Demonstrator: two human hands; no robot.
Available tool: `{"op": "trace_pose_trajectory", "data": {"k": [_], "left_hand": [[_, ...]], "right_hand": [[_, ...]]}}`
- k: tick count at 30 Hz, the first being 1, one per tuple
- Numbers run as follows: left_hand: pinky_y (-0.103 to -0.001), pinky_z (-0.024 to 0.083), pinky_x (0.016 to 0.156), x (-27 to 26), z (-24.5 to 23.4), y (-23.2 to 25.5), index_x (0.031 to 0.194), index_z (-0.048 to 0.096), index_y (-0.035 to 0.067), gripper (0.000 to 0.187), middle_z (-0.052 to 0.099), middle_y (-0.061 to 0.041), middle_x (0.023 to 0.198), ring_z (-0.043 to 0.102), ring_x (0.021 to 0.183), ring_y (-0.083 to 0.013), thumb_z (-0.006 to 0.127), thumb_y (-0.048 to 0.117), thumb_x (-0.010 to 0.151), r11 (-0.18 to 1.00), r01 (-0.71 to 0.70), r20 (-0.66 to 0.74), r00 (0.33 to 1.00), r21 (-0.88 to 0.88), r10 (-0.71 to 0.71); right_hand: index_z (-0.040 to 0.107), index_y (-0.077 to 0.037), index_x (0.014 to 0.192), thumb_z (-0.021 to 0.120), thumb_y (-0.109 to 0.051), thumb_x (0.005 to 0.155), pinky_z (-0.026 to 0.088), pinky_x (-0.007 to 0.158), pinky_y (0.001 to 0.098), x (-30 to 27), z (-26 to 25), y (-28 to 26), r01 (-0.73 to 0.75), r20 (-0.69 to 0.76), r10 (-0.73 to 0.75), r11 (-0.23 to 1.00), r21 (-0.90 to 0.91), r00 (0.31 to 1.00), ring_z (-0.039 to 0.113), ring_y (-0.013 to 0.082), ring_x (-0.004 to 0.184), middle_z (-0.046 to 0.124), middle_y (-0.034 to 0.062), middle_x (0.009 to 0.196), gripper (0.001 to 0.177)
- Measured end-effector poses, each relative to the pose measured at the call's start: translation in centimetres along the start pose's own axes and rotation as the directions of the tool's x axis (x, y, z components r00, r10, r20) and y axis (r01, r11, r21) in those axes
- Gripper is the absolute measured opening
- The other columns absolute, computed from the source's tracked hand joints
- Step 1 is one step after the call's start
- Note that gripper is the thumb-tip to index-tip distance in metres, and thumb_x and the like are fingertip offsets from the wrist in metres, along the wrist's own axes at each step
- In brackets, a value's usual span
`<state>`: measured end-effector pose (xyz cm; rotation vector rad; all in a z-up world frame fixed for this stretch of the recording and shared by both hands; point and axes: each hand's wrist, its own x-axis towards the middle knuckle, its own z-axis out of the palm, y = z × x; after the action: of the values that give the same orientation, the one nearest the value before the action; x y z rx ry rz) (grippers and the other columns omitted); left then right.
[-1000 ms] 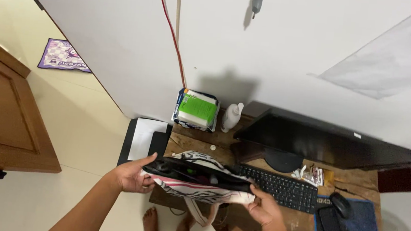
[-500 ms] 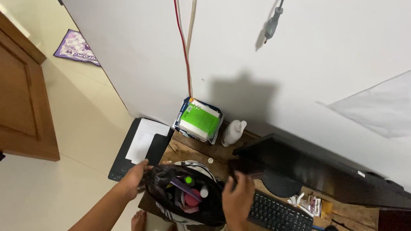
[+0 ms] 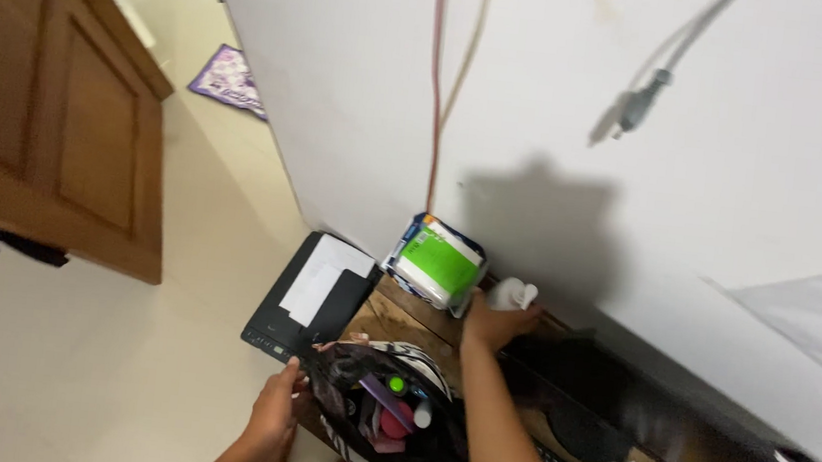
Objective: Packing several personal care and toiletry items into a travel bag.
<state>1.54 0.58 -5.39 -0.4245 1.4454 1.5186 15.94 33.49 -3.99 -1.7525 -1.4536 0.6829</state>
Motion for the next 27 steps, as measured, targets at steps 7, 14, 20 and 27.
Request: {"op": "trace_pose_trajectory", "data": {"k": [7,14,20,27], "left_hand": [[-0.043,0.049,0.093,-1.5,-1.9,-0.2,0.136,0.05,-0.002,0.066,0.062,-0.018,0.127,0.06,0.108,-0.0298,0.044,0.054,0.102,0.969,0.09,-0.183,0.982,0.231,-0.048],[-0.039,0.05,0.084,-1.7,-1.3,0.4,0.135,0.051,0.003,0.058,0.065,-0.013,0.121,0.061,0.102,-0.0242,0.043,0.047,0.099,0.918,0.07,-0.071,0.996,0.39,-0.046],[-0.047,0.052,0.09,-5.4,0.4,1.5,0.146,0.044,0.009,0.06,0.061,-0.017,0.127,0.06,0.111,-0.0299,0.05,0.039,0.095,0.736,0.31,0.023,0.914,0.602,-0.404],[-0.042,0.056,0.079,-8.6,3.0,3.5,0.135,0.06,0.001,0.085,0.071,-0.014,0.113,0.069,0.09,-0.0253,0.054,0.075,0.093,0.488,0.419,0.051,0.716,0.766,-0.696]], "right_hand": [[0.054,-0.002,0.142,0.076,-0.011,0.091,0.051,0.108,0.0453,-0.7,-1.1,-0.4,-0.01,0.088,0.002,0.997,0.083,0.996,0.064,0.0352,0.126,0.064,0.0207,0.138,0.057],[0.055,0.001,0.139,0.081,-0.014,0.087,0.048,0.103,0.0449,-8.9,-12.4,-9.9,0.409,0.017,-0.409,0.913,0.018,0.912,0.06,0.0376,0.124,0.06,0.0238,0.138,0.059],[0.045,-0.001,0.14,0.072,-0.014,0.092,0.059,0.078,0.0375,-14.9,-20.6,-11.7,0.137,0.004,-0.149,0.919,0.371,0.989,0.067,0.0305,0.111,0.061,0.0185,0.129,0.057],[0.047,0.002,0.13,0.066,-0.016,0.093,0.061,0.051,0.0398,-22.4,-21.2,-8.5,-0.419,0.018,0.462,0.786,0.455,0.887,0.072,0.0348,0.089,0.063,0.0222,0.118,0.045]]}}
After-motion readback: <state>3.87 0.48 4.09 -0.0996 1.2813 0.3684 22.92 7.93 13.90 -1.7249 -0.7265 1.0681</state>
